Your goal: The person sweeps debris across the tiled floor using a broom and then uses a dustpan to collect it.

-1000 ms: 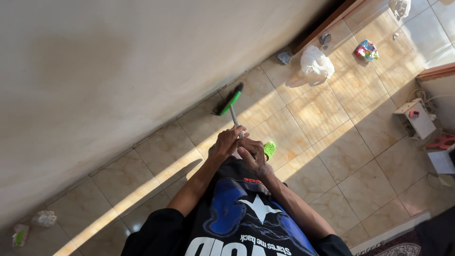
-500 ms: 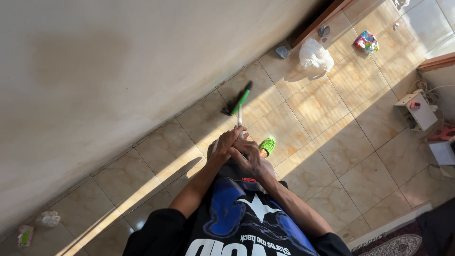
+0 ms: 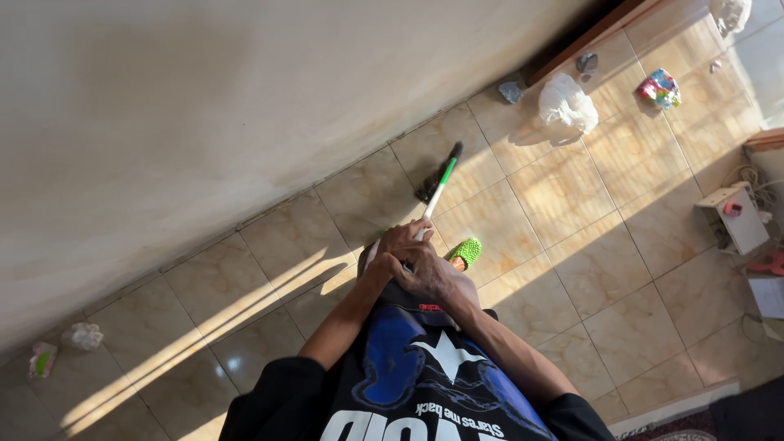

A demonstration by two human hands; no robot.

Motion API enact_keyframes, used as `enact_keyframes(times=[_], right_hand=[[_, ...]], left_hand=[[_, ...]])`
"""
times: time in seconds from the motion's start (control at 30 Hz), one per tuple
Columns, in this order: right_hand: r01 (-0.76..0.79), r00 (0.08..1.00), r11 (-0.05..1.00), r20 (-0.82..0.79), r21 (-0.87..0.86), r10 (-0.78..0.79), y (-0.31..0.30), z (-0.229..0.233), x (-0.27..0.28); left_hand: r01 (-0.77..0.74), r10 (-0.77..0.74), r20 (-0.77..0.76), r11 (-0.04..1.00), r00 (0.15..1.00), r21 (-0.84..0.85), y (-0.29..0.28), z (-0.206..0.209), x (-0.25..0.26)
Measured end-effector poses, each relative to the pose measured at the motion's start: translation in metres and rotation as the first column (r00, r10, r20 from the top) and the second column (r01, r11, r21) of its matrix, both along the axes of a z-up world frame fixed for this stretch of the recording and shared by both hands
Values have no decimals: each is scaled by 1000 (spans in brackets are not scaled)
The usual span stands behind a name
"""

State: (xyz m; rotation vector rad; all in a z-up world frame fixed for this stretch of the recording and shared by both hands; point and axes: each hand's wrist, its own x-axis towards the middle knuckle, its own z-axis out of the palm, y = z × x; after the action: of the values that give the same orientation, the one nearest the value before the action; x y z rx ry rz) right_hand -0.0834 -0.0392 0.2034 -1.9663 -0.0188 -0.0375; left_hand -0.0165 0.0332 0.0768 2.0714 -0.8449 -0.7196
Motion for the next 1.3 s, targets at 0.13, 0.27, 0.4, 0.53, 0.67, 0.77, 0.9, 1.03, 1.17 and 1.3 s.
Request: enact_keyframes(times=[0.13, 0.27, 0.4, 0.53, 0.67, 0.77, 0.9, 1.03, 1.17, 1.3], right_hand=[[-65, 983, 997, -174, -28, 59, 8, 51, -2], [-220, 974, 970, -38, 106, 225, 25, 50, 8], [-459, 871, 888, -182, 23, 456, 33, 27, 31], [-524, 852, 843, 69, 120, 519, 32, -17, 44], [-405, 907, 914, -137, -14, 399, 8, -43, 25], [-359, 930, 929, -123, -93, 347, 2, -39, 16], [-298, 953, 953, -82, -55, 293, 13, 0, 10], [-231, 960, 973, -169, -27, 223, 20, 39, 8], [-157, 963, 987, -222, -11, 151, -5, 28, 3], [-98, 980, 994, -176, -49, 88, -29, -11, -2]], left_hand=[[-107, 106, 18, 993, 994, 50, 36, 68, 1], [-236, 347, 88, 782, 934, -577, 93, 102, -17], [-557, 553, -72, 814, 830, -162, 113, 50, -26], [-540, 555, 104, 830, 825, -142, 105, -26, -30], [-410, 411, 2, 907, 912, 97, 57, -77, -25], [-366, 367, -1, 926, 930, -91, 33, -80, -24], [-338, 333, -60, 930, 941, -145, 37, -45, -16], [-514, 326, -514, 812, 793, -277, 65, -4, -23], [-392, 399, -16, 891, 917, -229, 34, -25, -21], [-225, 187, -166, 942, 968, -248, 2, -64, -27]])
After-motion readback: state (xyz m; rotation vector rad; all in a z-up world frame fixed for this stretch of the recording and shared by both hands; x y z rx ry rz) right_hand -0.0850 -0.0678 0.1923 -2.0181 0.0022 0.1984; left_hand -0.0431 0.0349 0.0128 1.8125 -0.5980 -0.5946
